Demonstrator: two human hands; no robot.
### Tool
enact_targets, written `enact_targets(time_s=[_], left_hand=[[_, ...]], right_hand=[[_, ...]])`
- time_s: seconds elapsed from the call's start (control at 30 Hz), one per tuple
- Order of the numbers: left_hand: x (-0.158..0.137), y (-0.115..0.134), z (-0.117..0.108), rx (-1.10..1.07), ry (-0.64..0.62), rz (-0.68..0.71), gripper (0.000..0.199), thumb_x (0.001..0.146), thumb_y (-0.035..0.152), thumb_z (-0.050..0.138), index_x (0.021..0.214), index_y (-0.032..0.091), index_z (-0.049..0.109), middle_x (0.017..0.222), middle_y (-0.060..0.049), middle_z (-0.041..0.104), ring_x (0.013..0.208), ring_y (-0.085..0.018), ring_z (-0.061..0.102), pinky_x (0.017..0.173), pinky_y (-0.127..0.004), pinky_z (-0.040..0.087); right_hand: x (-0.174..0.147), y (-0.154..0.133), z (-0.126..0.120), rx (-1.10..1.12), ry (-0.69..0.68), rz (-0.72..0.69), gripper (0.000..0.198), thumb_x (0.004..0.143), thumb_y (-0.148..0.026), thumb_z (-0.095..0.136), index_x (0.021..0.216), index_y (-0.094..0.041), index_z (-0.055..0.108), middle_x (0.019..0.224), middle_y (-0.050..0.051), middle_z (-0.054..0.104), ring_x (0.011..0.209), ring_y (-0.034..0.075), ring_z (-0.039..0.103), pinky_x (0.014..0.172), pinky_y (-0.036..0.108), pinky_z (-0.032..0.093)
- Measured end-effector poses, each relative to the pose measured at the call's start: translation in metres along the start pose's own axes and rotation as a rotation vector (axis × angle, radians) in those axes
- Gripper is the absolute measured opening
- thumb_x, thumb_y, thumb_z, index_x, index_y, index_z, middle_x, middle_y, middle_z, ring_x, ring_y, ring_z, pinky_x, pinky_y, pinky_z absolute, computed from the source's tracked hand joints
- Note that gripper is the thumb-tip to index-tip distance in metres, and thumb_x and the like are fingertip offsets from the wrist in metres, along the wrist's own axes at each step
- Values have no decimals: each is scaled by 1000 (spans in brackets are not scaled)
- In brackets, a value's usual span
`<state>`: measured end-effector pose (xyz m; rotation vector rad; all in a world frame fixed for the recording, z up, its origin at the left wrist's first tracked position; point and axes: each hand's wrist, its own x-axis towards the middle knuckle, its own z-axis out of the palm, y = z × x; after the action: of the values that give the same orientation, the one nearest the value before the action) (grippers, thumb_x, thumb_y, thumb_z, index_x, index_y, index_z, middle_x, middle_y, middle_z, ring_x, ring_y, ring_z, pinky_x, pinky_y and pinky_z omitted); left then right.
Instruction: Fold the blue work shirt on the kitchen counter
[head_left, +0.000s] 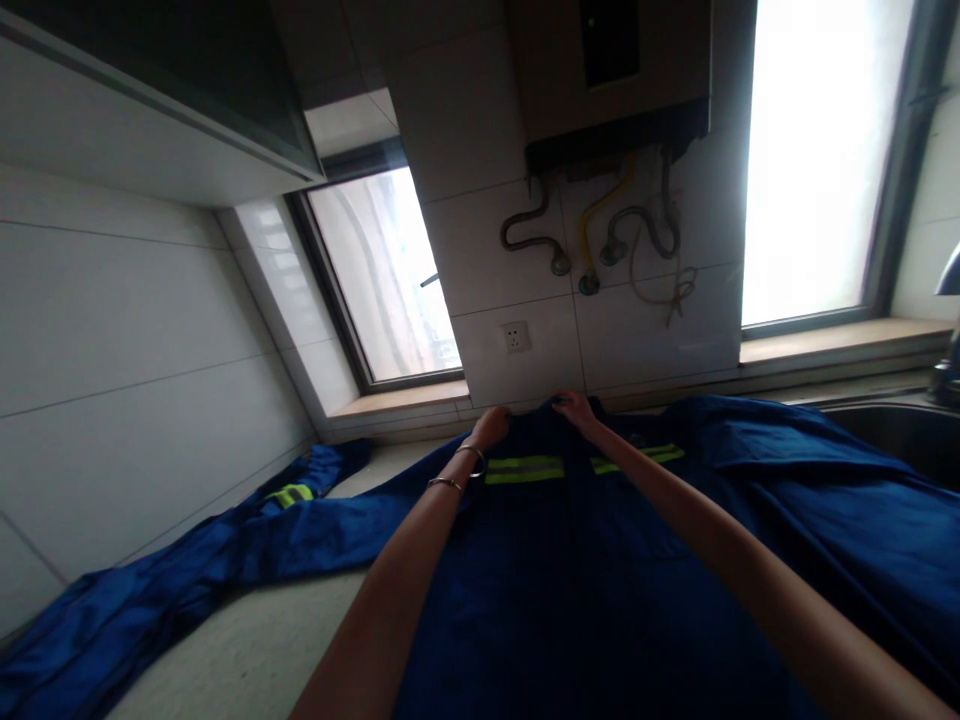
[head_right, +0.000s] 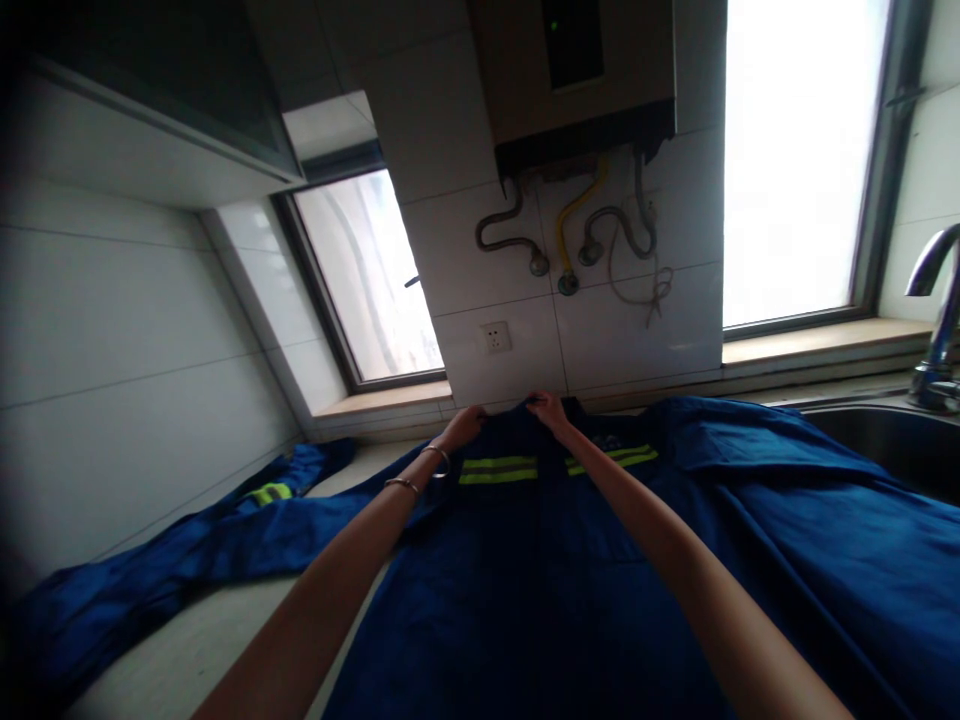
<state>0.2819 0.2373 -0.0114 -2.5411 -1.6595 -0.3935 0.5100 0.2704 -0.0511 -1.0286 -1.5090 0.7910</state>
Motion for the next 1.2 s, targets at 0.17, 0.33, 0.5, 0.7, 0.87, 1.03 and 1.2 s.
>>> enact_targets(time_s=[0.17,0.33,0.5,0.7,0.87,1.03,1.2], left_hand=[[3,-3,-18,78,155,-170,28,83,13,43,107,12,56,106,-14,59,96,-20,55,85,-32,41],[-10,6,-23,186,276,-321,41,81,16,46,122,10,44,120,-20,48,114,-30,44,93,-43,35],[-39,14,15,402,90,-346,63,82,26,46,138,4,27,144,-26,23,133,-38,17,104,-56,15],[-83,-15,75,109,-420,-403,74,84,62,24,143,16,25,149,-18,18,135,-42,12,99,-67,12],[-106,-29,84,14,-323,-450,75,82,69,21,144,28,19,151,-13,14,134,-45,10,94,-72,14],[-108,-25,74,32,-176,-453,58,90,54,21,138,25,34,145,-14,31,129,-38,29,94,-61,29],[-131,-62,36,160,80,-452,47,94,27,16,122,12,51,124,-15,53,115,-21,47,98,-34,33]], right_hand=[[8,-11,7,-102,42,-114,40,73,-31,54,110,-15,56,81,4,64,71,14,59,62,23,45],[12,-14,12,-348,-21,-140,42,77,-25,50,118,-15,53,112,11,60,104,19,55,90,30,41],[-19,2,34,-615,-197,-55,54,76,-31,58,123,-6,51,131,25,44,125,35,37,103,47,26],[-80,23,67,-943,-631,77,91,77,-74,31,144,-13,24,150,19,12,136,37,6,105,57,1],[-105,32,69,-966,-548,1,90,78,-75,18,145,-16,23,150,16,12,137,34,6,106,53,-5],[-109,32,68,-989,-478,-45,83,81,-72,18,143,-18,29,149,15,19,136,33,11,106,51,-3],[-110,34,69,-988,-440,-63,82,80,-73,17,142,-20,32,148,15,23,135,32,17,107,50,1]])
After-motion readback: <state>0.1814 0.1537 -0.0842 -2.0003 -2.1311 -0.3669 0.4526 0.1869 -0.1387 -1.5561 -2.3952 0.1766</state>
